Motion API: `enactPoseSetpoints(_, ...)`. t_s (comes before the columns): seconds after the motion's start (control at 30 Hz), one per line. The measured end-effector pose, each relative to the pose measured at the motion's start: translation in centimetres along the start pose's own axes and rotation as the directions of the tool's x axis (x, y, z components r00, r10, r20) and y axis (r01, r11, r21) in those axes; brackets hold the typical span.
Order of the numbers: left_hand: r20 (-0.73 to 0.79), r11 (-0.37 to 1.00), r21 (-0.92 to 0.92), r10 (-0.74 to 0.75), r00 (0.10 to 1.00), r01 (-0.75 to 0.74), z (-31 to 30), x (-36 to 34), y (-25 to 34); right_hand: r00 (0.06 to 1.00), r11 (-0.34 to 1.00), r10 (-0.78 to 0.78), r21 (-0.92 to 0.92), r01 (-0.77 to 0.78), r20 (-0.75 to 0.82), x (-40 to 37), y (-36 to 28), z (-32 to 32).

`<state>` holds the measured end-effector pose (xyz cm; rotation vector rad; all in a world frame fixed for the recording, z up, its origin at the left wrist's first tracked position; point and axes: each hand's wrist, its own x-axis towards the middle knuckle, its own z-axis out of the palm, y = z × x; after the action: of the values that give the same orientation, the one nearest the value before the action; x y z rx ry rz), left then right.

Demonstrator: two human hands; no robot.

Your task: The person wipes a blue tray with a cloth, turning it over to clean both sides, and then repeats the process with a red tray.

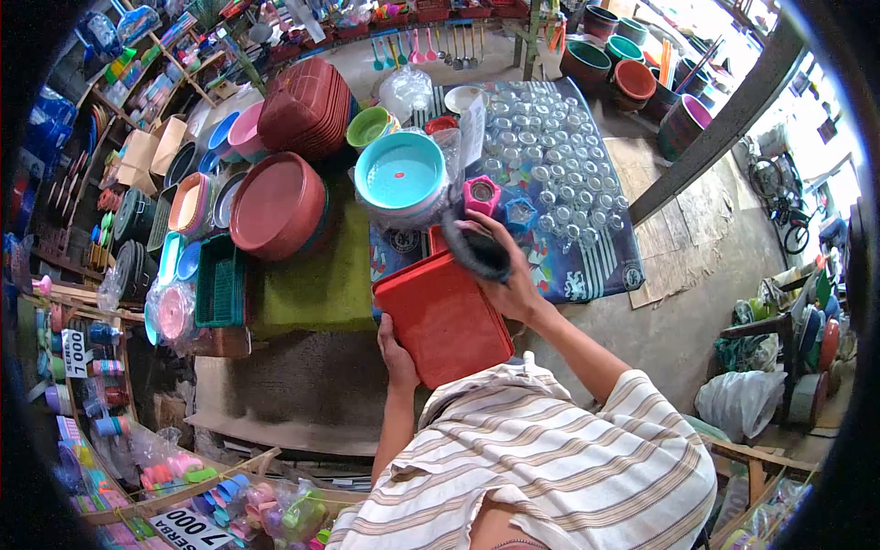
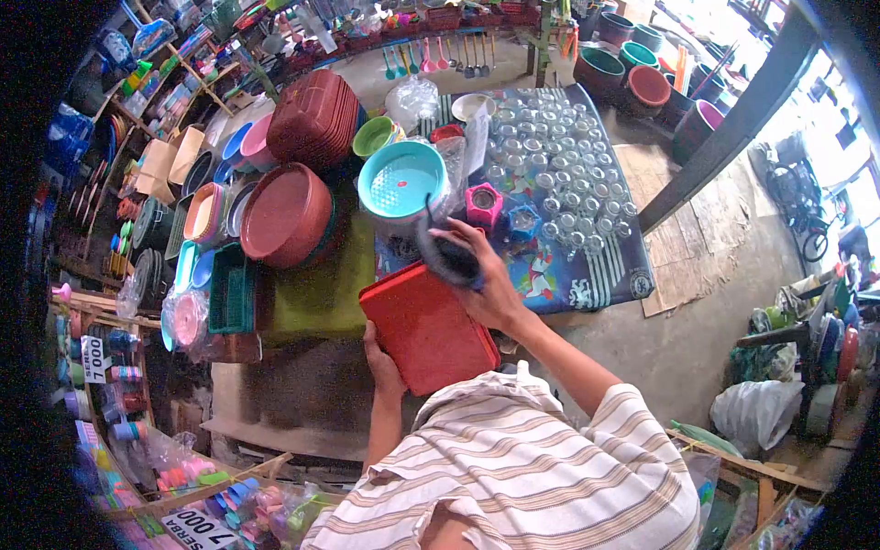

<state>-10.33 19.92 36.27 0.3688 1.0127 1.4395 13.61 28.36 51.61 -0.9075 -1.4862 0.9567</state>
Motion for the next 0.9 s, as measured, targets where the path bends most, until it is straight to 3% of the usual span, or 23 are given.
enactPoseSetpoints(0.03,-0.015,0.999,0.043,0.031,0.999,-0.03,0.0,0.2,-0.4,1.0,1.0,-0.001,-0.002,0.001,-0.005,0.0,0.0,0.2)
enactPoseSetpoints(0.1,-0.023,0.994,0.089,0.061,0.998,-0.058,-0.3,0.7,-0.8,0.977,0.941,-0.145,-0.284,0.184,0.155,-0.4,0.7,0.5)
enactPoseSetpoints(0.2,-0.025,0.996,-0.011,0.091,0.996,-0.091,0.4,0.5,1.2,0.967,0.939,-0.133,-0.286,0.192,0.216,-1.9,0.7,0.8)
enactPoseSetpoints(0.27,0.008,0.978,-0.182,0.108,0.994,-0.105,1.2,0.3,2.7,0.957,0.937,-0.12,-0.289,0.197,0.265,-3.4,0.2,1.5)
enactPoseSetpoints(0.4,-0.063,0.96,-0.202,0.186,0.981,-0.195,4.1,-0.9,6.2,0.906,0.924,-0.017,-0.339,0.176,0.424,-6.5,0.3,1.1)
enactPoseSetpoints(0.47,-0.158,0.953,-0.193,0.206,0.966,-0.235,3.5,-0.6,6.6,0.892,0.915,-0.009,-0.357,0.19,0.451,-7.6,0.7,0.7)
enactPoseSetpoints(0.6,-0.168,0.963,-0.167,0.182,0.969,-0.21,3.7,-1.4,5.6,0.878,0.902,-0.014,-0.373,0.218,0.479,-7.3,1.7,0.2)
enactPoseSetpoints(0.63,-0.096,0.981,-0.105,0.154,0.983,-0.164,2.8,-1.4,4.3,0.875,0.904,-0.027,-0.362,0.227,0.483,-6.6,1.9,0.0)
enactPoseSetpoints(0.67,-0.027,0.992,-0.039,0.121,0.992,-0.122,2.1,-1.5,3.2,0.919,0.933,-0.045,-0.312,0.179,0.391,-4.7,0.7,0.3)
enactPoseSetpoints(0.7,-0.027,0.991,-0.038,0.124,0.992,-0.125,1.5,-1.5,2.2,0.919,0.933,-0.048,-0.311,0.181,0.392,-3.3,0.2,0.2)
enactPoseSetpoints(0.77,0.069,0.963,0.141,0.222,0.973,-0.23,1.9,-1.7,1.0,0.941,0.899,-0.116,-0.37,0.235,0.318,-1.1,-0.3,0.0)
enactPoseSetpoints(0.83,0.081,0.947,0.146,0.278,0.957,-0.287,3.0,-2.5,0.8,0.942,0.851,-0.171,-0.438,0.29,0.29,0.0,-0.6,0.4)
enactPoseSetpoints(0.9,0.133,0.848,0.353,0.372,0.919,-0.394,3.4,-2.9,0.9,0.894,0.636,-0.123,-0.657,0.404,0.431,0.4,-1.7,0.7)
